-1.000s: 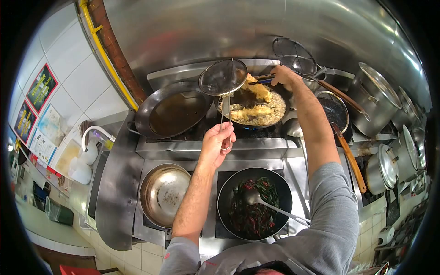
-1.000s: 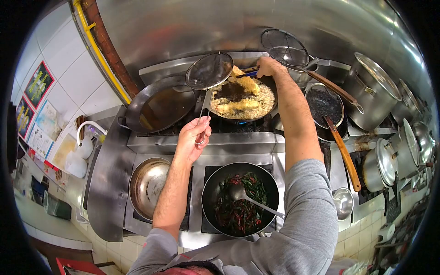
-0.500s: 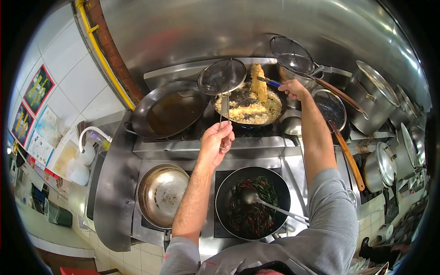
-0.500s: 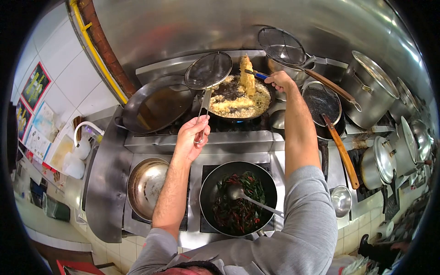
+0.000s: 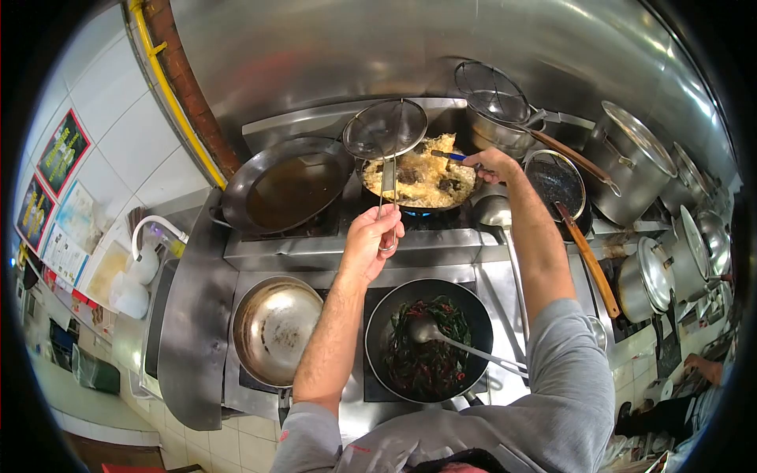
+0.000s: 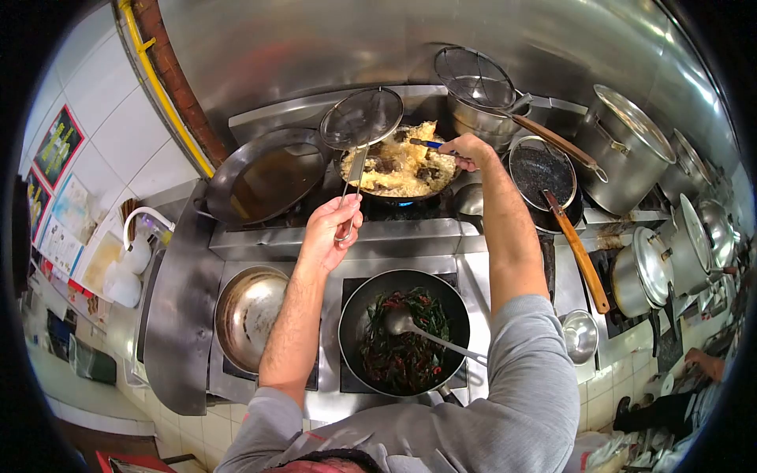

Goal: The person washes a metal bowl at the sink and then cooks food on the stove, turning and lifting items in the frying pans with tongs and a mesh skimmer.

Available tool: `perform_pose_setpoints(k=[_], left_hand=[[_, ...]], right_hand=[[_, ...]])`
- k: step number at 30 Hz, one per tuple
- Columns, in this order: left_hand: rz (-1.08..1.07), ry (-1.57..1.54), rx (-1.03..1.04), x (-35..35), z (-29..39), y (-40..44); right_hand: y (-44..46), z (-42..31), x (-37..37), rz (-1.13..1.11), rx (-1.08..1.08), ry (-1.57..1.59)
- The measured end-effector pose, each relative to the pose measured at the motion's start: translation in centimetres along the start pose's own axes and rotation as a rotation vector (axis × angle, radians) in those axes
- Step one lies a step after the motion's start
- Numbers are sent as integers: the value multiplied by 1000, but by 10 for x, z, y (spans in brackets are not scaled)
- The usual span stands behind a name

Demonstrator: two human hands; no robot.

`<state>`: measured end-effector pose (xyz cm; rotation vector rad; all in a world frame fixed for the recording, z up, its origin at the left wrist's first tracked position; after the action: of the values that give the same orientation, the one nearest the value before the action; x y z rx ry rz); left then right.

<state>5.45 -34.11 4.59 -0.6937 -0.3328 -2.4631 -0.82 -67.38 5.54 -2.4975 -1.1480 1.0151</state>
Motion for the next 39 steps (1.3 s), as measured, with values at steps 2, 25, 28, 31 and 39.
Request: perform_pose_setpoints(k=[2, 25, 28, 31, 39], left_hand=[[-4, 0, -6, 0, 1, -1], [-18, 33, -39, 4, -3, 2], [-27, 54, -37, 7, -1, -2], [-25, 42, -45, 2, -2, -5], [-6, 44, -34, -8, -4, -6]], right_hand=[[-9, -12, -4, 23, 68, -77], [-43, -44, -25, 241, -134, -294], [-24, -35, -8, 304, -133, -299], [-15, -33, 3, 341, -132, -349], [-19, -41, 12, 464, -152, -517]])
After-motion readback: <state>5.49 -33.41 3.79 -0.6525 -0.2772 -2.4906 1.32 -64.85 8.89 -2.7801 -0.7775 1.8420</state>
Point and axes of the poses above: each hand's wrist, its own y-axis towards the middle knuckle, its own x-axis out of the palm, z = x × y, the point moved 1 cm from there along y, towards the middle knuckle, and after that the axes turned 6 degrees about x, right-handed, at the moved point
